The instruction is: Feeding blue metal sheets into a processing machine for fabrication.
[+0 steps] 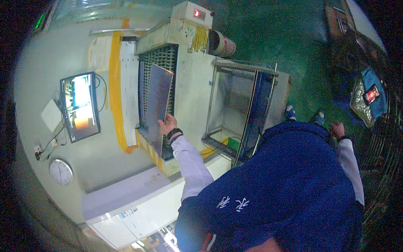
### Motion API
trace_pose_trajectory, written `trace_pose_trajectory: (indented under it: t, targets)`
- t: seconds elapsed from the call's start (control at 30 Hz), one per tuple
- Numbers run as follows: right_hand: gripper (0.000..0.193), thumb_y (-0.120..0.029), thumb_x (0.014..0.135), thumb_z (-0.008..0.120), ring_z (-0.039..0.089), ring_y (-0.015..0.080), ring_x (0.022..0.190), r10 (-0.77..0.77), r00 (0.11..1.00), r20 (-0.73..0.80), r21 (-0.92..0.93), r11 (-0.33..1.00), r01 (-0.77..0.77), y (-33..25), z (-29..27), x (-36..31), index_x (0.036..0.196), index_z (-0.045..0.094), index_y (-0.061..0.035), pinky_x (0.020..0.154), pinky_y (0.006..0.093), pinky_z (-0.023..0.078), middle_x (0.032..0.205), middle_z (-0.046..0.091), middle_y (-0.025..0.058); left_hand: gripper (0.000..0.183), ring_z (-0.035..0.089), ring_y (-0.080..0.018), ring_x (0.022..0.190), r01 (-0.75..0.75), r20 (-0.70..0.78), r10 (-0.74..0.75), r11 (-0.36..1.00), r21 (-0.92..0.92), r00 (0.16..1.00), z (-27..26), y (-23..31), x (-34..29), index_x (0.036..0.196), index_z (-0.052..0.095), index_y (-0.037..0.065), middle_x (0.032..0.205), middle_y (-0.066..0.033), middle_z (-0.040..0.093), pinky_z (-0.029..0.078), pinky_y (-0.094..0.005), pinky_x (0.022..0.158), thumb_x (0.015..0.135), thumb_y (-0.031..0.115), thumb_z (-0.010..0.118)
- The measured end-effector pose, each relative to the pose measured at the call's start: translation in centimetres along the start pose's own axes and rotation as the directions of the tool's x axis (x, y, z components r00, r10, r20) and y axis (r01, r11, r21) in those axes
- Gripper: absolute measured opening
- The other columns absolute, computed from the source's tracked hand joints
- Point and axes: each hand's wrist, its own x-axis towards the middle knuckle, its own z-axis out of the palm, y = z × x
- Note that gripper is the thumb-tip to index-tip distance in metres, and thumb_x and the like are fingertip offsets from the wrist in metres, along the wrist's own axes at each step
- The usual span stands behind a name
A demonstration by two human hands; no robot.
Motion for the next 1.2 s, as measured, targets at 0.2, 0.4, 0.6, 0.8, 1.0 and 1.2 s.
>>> trace_pose_trajectory:
  t: [0.2,0.4,0.6,0.8,1.0,1.2]
  targets:
    - [0.018,-0.015,0.071,0.058,0.052,0.0142,0.053,0.037,0.996,-0.08,-0.044,0.998,-0.04,-3.5,0.9,-4.4,0.067,0.06,0.002,0.048,0.0283,0.039,0.06,0.057,0.006,0.035,0.056,-0.0229,0.079,-0.012,-0.113,0.01,1.0,-0.021,0.994,0.5,-0.7,3.8,0.091,0.052,-0.001,0.089,-0.0125,0.058,0.049,-0.0344,0.074,0.09,0.031,0.038]
    - [0.014,-0.014,0.074,0.057,0.051,0.0144,0.048,0.083,0.986,-0.147,-0.067,0.993,-0.093,0.1,0.1,-5.2,0.074,0.059,-0.0001,0.042,0.028,0.038,0.058,0.055,0.0045,0.044,0.049,-0.0249,0.106,0.348,-0.08,-0.339,0.893,0.285,0.937,2.6,-1.9,5.8,0.118,0.038,-0.004,0.116,-0.0163,0.049,0.048,-0.0326,0.08,0.092,0.03,0.032]
    - [0.018,-0.011,0.071,0.058,0.054,0.0155,0.056,0.068,0.996,-0.055,-0.059,0.996,-0.071,-5.6,2.8,-4.7,0.078,0.059,0.0052,0.051,0.029,0.043,0.069,0.058,0.0089,0.037,0.055,-0.0233,0.093,0.156,-0.056,-0.15,0.829,0.538,0.987,1.7,1.6,5.2,0.109,0.045,-0.005,0.106,-0.0154,0.055,0.049,-0.0315,0.068,0.089,0.025,0.038]
    - [0.017,-0.017,0.075,0.056,0.048,0.0156,0.041,0.013,0.993,-0.114,-0.14,0.99,-0.029,0.4,1.4,-2.7,0.083,0.059,-0.0025,0.035,0.0294,0.037,0.057,0.054,0.0039,0.041,0.052,-0.0301,0.095,-0.19,0.361,0.441,-0.385,0.903,0.822,1.5,0.1,5.6,0.102,0.055,-0.002,0.099,-0.0168,0.057,0.035,-0.0384,0.086,0.08,0.033,0.051]
    - [0.015,-0.015,0.074,0.056,0.049,0.0137,0.044,0.176,0.983,-0.057,0.137,0.976,-0.167,-0.6,0.6,-5.0,0.081,0.059,-0.0011,0.039,0.0276,0.038,0.061,0.056,0.0047,0.064,0.025,-0.0353,0.123,-0.004,0.397,0.233,-0.858,0.513,0.888,-0.9,0.5,6.4,0.128,0.036,0.014,0.131,-0.0231,0.03,0.018,-0.0446,0.099,0.081,0.057,0.032]
    - [0.015,-0.015,0.073,0.059,0.05,0.0132,0.048,0.087,0.993,-0.079,0.018,0.996,-0.086,-0.3,2.9,-5.1,0.076,0.059,0.0,0.042,0.0277,0.039,0.06,0.056,0.0043,0.066,0.025,-0.0364,0.122,0.021,0.337,0.257,-0.822,0.57,0.906,1.0,1.1,5.8,0.128,0.036,0.014,0.131,-0.0234,0.03,0.019,-0.0462,0.099,0.081,0.059,0.032]
